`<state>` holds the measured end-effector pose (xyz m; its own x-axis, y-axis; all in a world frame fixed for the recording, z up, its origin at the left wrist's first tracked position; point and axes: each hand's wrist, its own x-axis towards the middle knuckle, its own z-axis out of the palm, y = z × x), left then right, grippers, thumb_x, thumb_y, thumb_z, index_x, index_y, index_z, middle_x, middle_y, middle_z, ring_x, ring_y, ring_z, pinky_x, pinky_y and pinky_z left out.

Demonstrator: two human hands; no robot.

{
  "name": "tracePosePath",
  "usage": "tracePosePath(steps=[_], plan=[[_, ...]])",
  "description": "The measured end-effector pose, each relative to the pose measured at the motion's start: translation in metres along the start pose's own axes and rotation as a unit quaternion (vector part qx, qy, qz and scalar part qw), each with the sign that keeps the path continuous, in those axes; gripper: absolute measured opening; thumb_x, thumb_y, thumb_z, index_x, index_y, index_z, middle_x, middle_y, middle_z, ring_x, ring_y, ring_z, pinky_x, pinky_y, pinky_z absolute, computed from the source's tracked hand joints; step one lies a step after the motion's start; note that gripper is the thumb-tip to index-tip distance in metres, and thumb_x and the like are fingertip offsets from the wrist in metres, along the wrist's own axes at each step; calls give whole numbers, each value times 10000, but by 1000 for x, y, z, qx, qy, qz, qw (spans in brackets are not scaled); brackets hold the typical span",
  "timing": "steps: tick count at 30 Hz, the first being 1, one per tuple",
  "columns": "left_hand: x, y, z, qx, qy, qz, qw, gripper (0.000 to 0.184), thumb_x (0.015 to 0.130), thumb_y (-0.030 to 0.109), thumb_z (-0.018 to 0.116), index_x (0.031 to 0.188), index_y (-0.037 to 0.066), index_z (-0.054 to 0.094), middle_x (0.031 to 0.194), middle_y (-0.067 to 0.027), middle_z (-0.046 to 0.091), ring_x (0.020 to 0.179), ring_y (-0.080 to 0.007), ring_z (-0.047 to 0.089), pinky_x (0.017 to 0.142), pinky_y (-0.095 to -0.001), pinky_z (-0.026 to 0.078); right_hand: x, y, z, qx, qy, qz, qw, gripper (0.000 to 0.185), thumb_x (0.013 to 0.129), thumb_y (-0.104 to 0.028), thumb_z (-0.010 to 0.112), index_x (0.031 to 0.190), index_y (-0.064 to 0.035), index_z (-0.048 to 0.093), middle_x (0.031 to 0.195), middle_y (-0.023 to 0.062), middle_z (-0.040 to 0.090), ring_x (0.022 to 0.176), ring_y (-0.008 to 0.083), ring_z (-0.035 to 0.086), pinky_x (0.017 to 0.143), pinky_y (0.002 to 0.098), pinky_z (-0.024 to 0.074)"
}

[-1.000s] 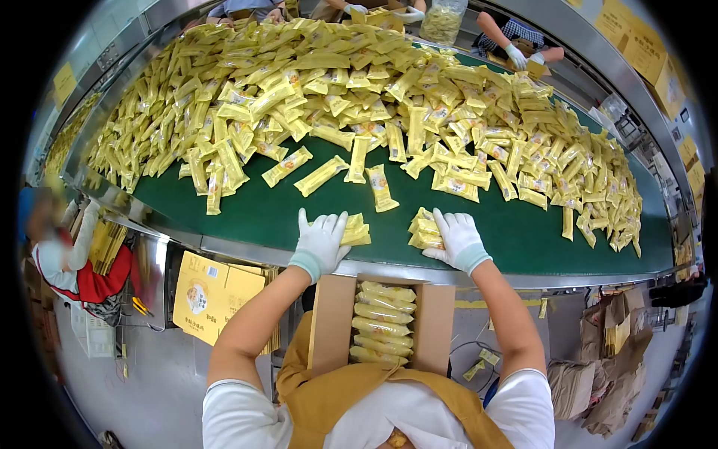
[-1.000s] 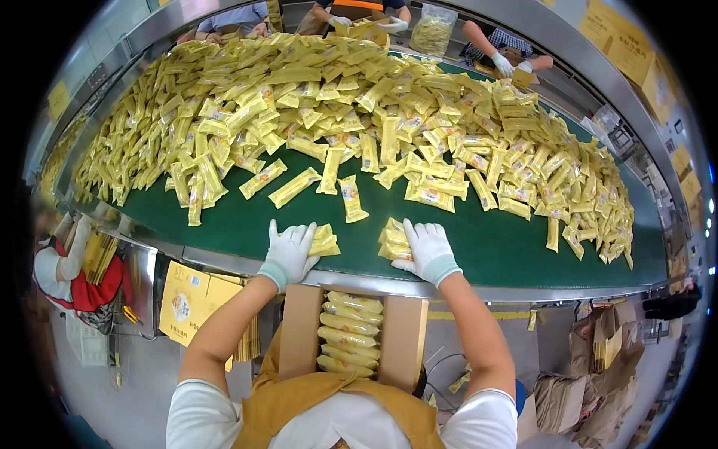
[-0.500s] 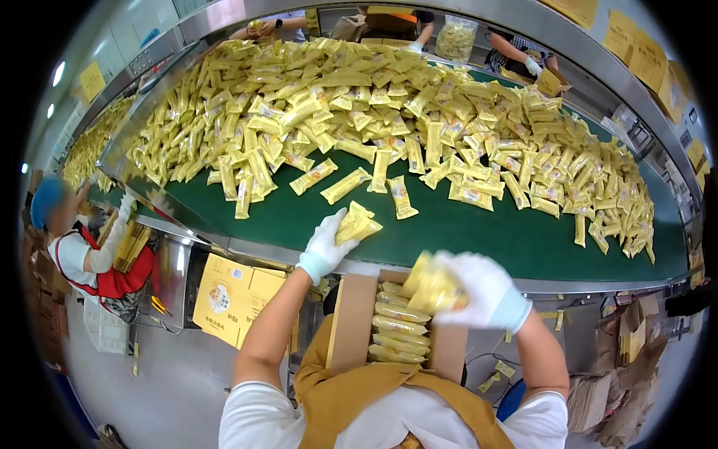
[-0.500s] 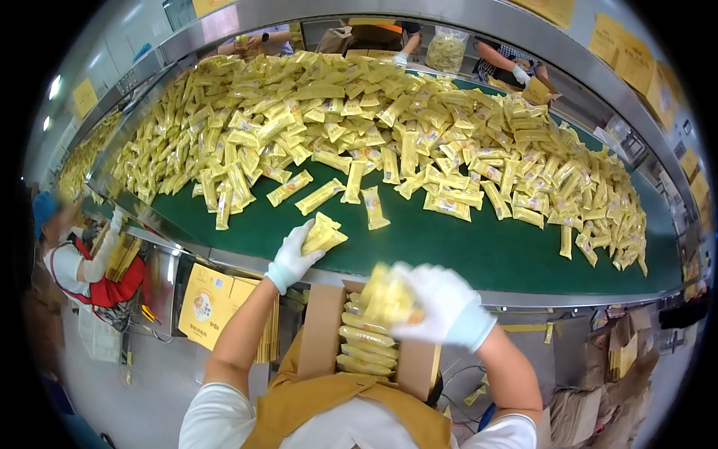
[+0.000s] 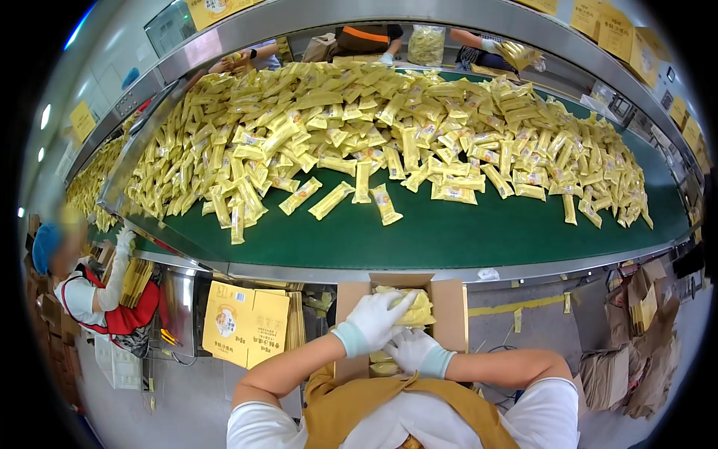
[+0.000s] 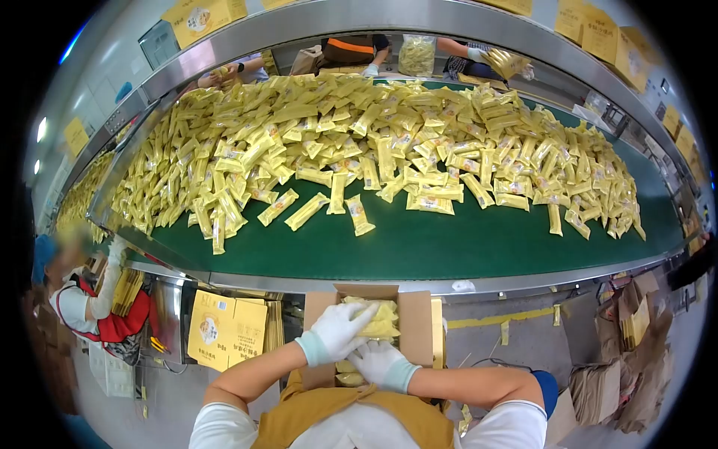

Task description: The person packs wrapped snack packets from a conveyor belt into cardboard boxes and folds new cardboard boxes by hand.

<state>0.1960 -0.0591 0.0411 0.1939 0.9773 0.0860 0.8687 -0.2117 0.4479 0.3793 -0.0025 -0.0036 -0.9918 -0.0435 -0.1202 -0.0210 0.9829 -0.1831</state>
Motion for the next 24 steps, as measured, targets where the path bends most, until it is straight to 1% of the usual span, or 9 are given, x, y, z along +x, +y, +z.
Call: tracePosePath(steps=[6,9,13,14,17,20,21,23,24], plan=[[-15,16,22,95,-75,17,993,656,886,350,617,1454,67,450,1274,-203,560,1171,-353,558,1025,-492,398,-43,32,-47,205,-1,-72,976,470,879,-397,674,1139,-10,614,1000,162,632,942,331,654,729,416,541],[-23,26,29,112,-91,24,989,844,873,601,570,1475,32,408,1430,-244,443,1354,-396,398,1113,-533,295,-37,42,-128,157,-184,196,950,432,868,-393,688,1079,-19,639,994,152,639,953,322,649,756,424,537],[-14,39,27,155,-138,-8,978,1006,847,725,532,1518,2,335,1530,-289,329,1429,-440,292,1141,-543,258,-13,89,-77,73,351,251,899,302,805,-333,778,883,-57,686,809,170,658,817,363,661,769,437,542],[-11,38,27,153,-146,-19,977,1039,837,747,530,1520,-9,324,1539,-304,309,1439,-454,272,1142,-544,257,1,104,-56,109,346,264,894,329,815,-375,768,900,-59,732,816,193,694,831,374,678,791,437,551],[-7,30,29,155,-170,-14,973,1055,852,752,503,1536,-21,282,1544,-321,296,1438,-459,285,1159,-561,237,33,121,-21,259,99,357,892,416,825,-444,743,1052,-96,749,971,186,731,932,369,687,848,426,550],[-10,26,25,95,-146,5,985,974,879,655,550,1533,-19,289,1552,-306,300,1446,-430,305,1182,-571,209,29,130,-3,235,108,339,905,502,821,-542,697,1004,-79,758,978,238,715,926,413,681,848,455,547],[-13,23,23,41,-87,28,995,924,884,587,578,1529,-16,302,1546,-298,319,1441,-421,322,1186,-572,205,22,117,-22,204,115,328,915,362,857,-448,707,1027,-133,761,979,161,731,924,369,686,824,427,552],[-25,19,18,-68,27,81,994,836,894,450,634,1520,-11,327,1535,-282,359,1430,-403,357,1194,-574,197,2,108,-25,175,208,241,932,284,876,-409,672,934,-147,765,921,145,727,865,371,684,771,451,553],[-33,20,6,-159,101,71,980,731,869,262,670,1489,-8,394,1494,-253,440,1396,-397,408,1195,-546,225,-6,105,-29,158,240,207,935,232,873,-370,672,925,-162,760,903,121,720,839,353,683,745,446,552]])
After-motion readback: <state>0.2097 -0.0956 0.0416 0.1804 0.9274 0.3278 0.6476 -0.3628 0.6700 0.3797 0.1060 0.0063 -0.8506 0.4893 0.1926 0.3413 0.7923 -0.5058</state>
